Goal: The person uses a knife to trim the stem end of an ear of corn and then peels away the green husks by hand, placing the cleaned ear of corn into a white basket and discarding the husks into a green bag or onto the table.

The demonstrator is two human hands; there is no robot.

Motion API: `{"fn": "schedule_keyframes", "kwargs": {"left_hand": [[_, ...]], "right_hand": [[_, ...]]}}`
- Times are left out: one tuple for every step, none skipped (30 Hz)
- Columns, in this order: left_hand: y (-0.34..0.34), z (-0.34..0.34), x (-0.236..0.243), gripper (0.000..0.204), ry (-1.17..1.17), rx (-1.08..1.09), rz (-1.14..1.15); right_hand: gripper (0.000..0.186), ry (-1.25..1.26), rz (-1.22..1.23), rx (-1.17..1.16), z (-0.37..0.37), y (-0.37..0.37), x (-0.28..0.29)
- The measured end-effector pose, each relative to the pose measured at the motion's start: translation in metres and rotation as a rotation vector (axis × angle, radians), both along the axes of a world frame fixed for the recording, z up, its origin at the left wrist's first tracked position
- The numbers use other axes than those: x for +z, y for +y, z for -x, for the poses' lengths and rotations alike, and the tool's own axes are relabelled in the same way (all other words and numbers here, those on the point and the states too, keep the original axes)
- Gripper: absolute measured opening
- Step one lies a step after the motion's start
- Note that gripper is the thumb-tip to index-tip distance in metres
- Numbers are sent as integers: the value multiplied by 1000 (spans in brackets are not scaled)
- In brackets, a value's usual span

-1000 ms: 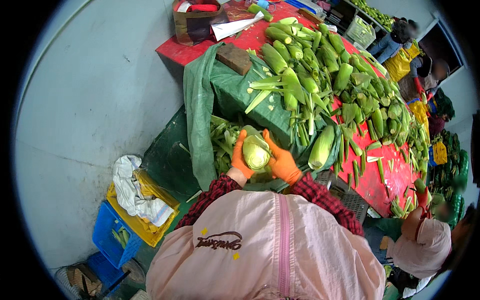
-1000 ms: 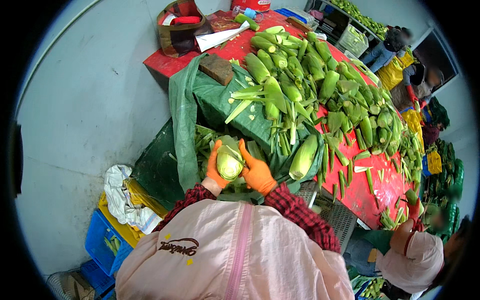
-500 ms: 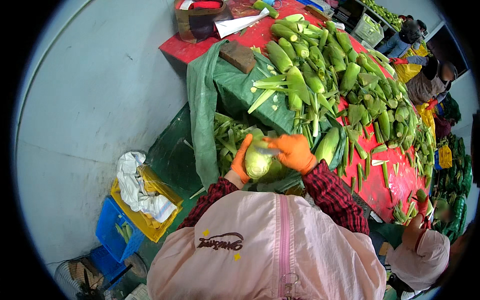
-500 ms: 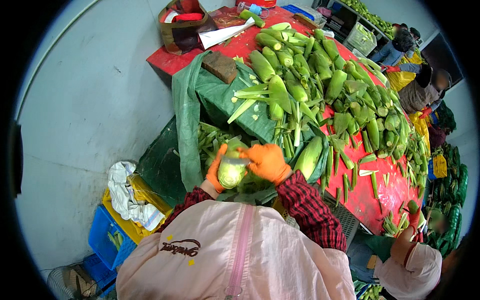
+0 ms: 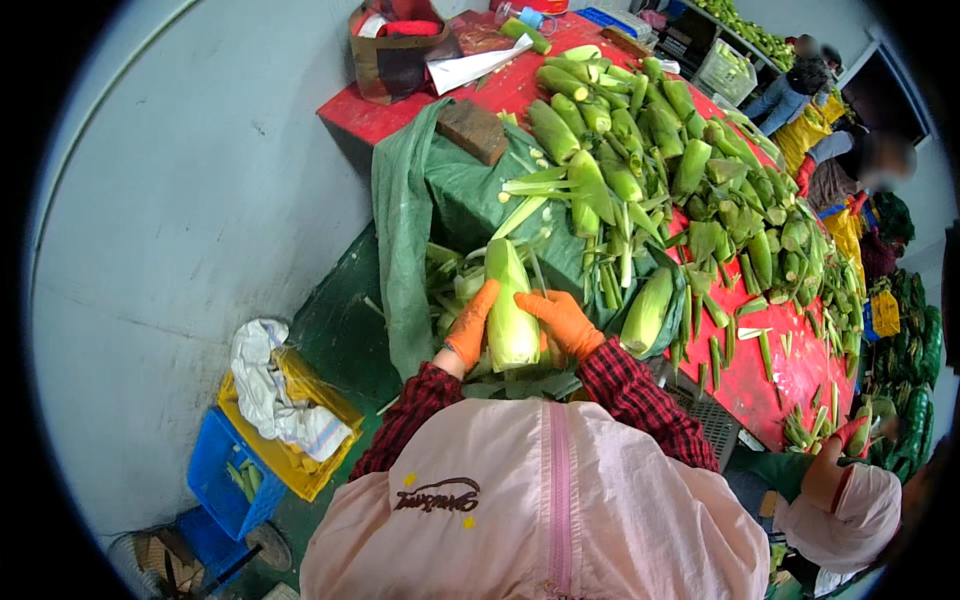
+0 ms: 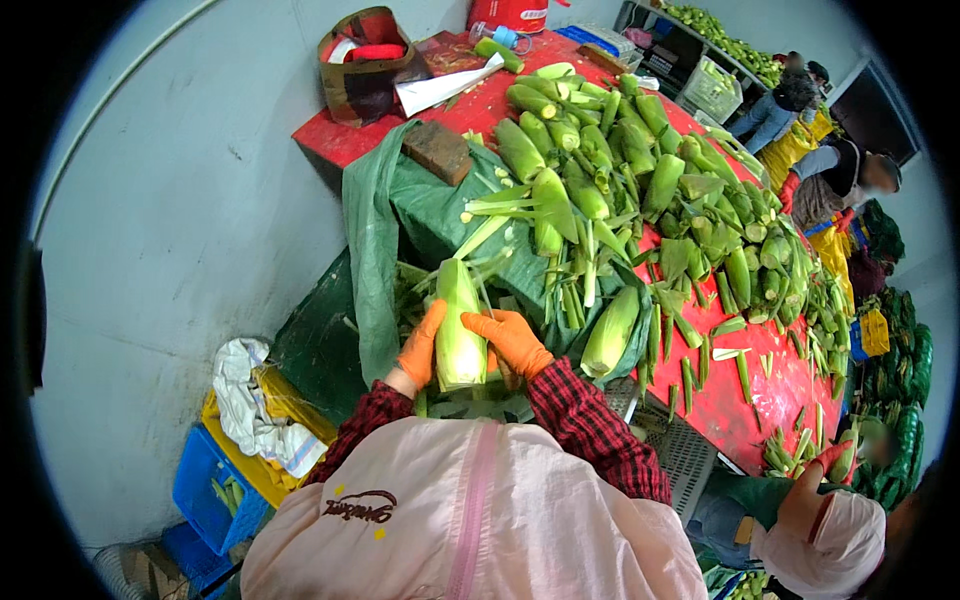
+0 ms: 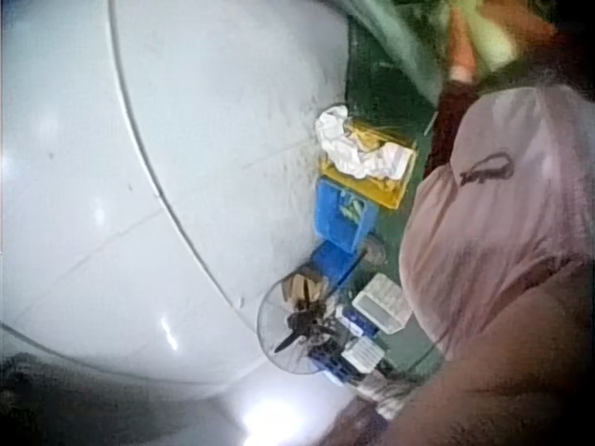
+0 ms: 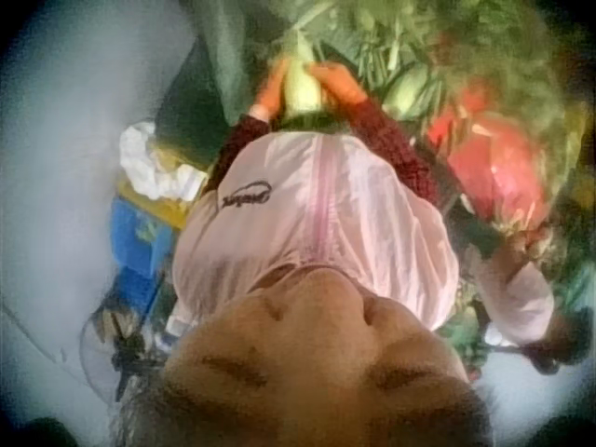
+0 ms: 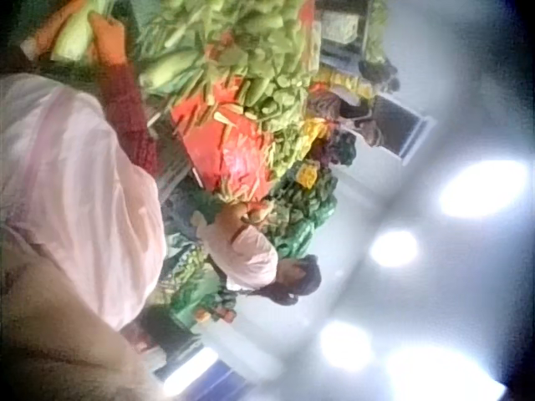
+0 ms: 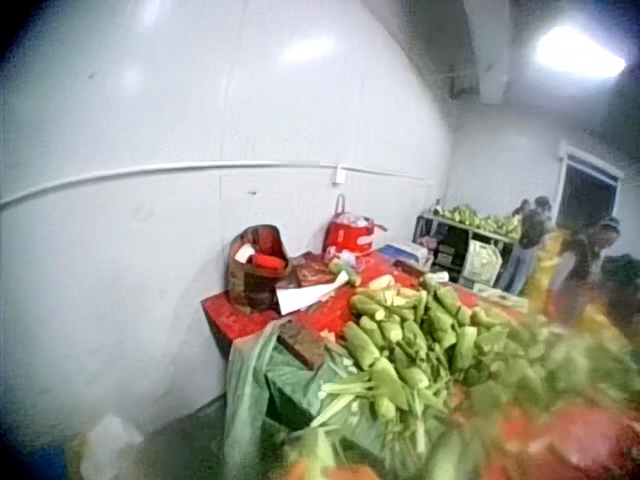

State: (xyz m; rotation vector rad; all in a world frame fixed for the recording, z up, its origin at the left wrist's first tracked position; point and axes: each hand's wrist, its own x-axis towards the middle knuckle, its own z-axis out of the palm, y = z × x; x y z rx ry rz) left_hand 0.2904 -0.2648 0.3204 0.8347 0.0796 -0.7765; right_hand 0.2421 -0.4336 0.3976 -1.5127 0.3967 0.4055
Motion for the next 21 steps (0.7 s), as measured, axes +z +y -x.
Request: {"fn": "schedule_keyframes", "kwargs": {"left_hand": [[-1,-2,4,54,-114,61,-123],[-6,-2,9,52,-72,47,-184],[-12,-2,13,49,-30,34,-245],[-14,-3,18,48,-70,24,-280],[-17,0,15,47,-114,52,-270],[-22,4,10,46,-158,80,-261],[-24,9,12,46,-198,101,-252],[-24,10,20,45,-250,80,-232],[-24,13,20,45,-260,52,-233],[-24,12,21,46,-277,31,-230],[-24,12,22,46,-293,10,-226],[-23,8,7,51,-229,-28,-162],[-20,8,3,52,-222,-41,-145],[-17,8,-1,54,-215,-53,-128],[-15,7,-4,55,-207,-65,-111],[-16,6,-11,58,-213,-66,-107],[-16,4,-19,60,-217,-60,-103],[-17,3,-25,62,-222,-55,-100],[-19,5,-22,64,-276,-50,-128],[-21,7,-18,66,-331,-44,-156],[-25,10,-13,68,-385,-39,-183]], "right_hand": [[51,12,6,13,0,-1,7],[49,12,99,22,-1,-2,5],[46,11,193,30,-2,-1,3],[37,51,249,12,-2,5,21],[34,55,223,5,-2,2,16],[32,58,197,-2,-2,-4,6],[29,67,170,-15,0,-8,-2],[27,62,163,-42,3,-10,-7],[26,57,157,-69,6,-11,-12],[24,44,155,-91,7,-13,-13],[23,32,154,-112,7,-14,-15],[23,24,135,-146,8,-15,-17],[23,58,105,-151,9,-16,-15],[22,92,75,-156,11,-18,-11],[22,125,45,-160,14,-20,-9],[22,52,6,-185,18,-25,-25],[20,40,-5,-202,21,-29,-31],[19,29,-16,-219,23,-31,-35],[18,22,-28,-238,26,-31,-34],[18,-1,-34,-247,28,-31,-32],[18,10,-32,-236,30,-30,-29]]}}
